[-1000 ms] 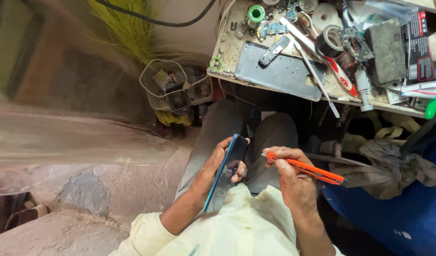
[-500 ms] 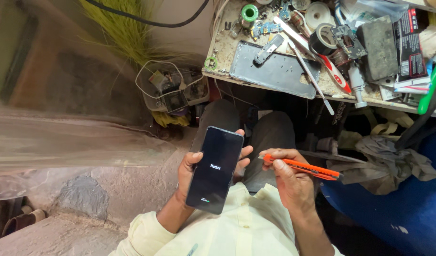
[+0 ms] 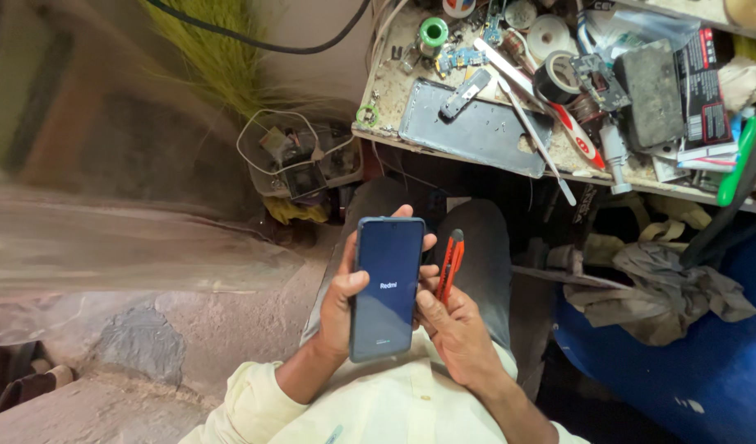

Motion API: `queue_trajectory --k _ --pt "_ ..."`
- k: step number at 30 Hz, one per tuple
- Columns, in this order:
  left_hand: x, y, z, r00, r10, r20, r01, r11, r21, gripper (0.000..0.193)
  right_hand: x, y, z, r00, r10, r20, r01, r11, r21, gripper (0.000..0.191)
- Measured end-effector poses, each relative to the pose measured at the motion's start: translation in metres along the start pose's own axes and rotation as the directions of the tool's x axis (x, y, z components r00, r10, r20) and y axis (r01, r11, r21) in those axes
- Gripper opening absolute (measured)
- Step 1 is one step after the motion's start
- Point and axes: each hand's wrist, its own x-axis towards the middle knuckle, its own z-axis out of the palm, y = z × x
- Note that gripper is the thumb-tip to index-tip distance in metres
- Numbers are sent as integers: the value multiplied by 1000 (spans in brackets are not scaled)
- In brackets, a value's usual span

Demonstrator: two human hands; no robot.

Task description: The person disassembles a smartphone by removing the back cover and prying the screen. They apply adhesive tape to the internal frame and use a screwdriver to adjust internal components.

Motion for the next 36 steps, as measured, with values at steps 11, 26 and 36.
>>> queue_trajectory --k 11,26,36 --pt "3 -25 0 891 338 303 -292 -85 953 75 3 -8 -16 960 -269 -82 261 961 -93 27" --pt "2 -15 -13 958 -6 -286 235 587 775 69 3 -18 -14 960 -158 -233 147 987 -63 16" --pt "3 -22 -38 980 -82 -181 174 799 576 57 2 -21 -20 978 5 -208 -36 989 -145 27"
